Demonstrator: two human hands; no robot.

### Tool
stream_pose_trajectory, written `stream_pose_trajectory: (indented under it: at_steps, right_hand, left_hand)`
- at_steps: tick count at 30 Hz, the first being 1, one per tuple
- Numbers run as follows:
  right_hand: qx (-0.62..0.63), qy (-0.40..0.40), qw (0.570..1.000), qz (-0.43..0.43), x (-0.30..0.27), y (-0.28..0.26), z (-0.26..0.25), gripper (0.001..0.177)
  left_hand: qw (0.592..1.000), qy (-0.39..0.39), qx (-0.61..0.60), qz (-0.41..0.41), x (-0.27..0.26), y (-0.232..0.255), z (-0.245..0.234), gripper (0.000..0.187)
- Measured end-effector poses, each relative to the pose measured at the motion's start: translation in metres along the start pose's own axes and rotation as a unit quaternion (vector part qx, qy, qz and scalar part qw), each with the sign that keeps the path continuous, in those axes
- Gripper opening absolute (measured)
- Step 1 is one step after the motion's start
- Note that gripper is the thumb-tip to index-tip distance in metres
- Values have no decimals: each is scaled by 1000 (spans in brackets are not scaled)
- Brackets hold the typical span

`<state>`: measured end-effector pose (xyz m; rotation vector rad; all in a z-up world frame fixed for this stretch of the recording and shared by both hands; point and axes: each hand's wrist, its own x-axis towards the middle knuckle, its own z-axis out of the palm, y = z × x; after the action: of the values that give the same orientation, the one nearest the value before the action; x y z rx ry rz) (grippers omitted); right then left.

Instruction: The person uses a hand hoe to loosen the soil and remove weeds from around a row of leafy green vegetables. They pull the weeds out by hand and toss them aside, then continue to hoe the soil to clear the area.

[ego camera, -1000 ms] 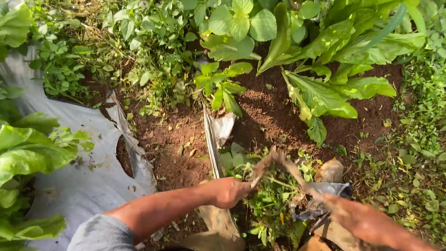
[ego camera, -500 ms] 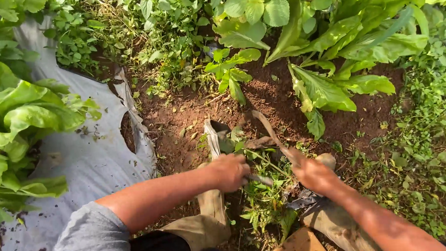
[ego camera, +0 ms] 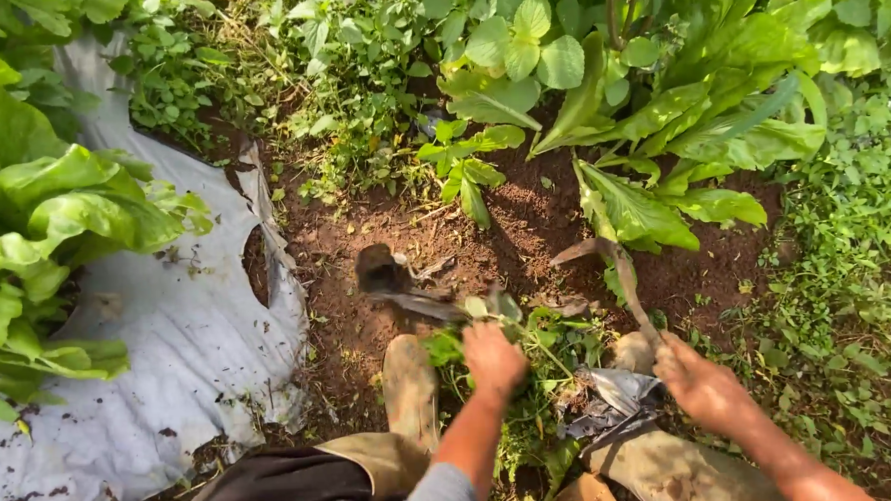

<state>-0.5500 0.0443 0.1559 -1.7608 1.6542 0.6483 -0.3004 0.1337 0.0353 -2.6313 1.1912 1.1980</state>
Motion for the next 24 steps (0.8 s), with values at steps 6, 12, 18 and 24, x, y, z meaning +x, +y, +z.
stream_pose_trajectory:
  at_steps: [6, 12, 18, 24]
  right_hand:
    - [-133, -105, 985, 19, -5, -12, -13, 65]
    - [-20, 46, 997, 55, -50, -92, -15, 68]
    - [101, -47, 994, 21, -30, -134, 17, 58]
    - [-89, -117, 989, 1, 43, -35, -23, 65]
  left_hand:
    - [953, -271, -56, 125, -82, 49, 93, 48]
    - [937, -271, 53, 212, -77, 63, 32, 41]
    - [864, -418, 109, 260, -62, 71, 59, 73]
    - [880, -348, 153, 284, -111, 88, -22, 76]
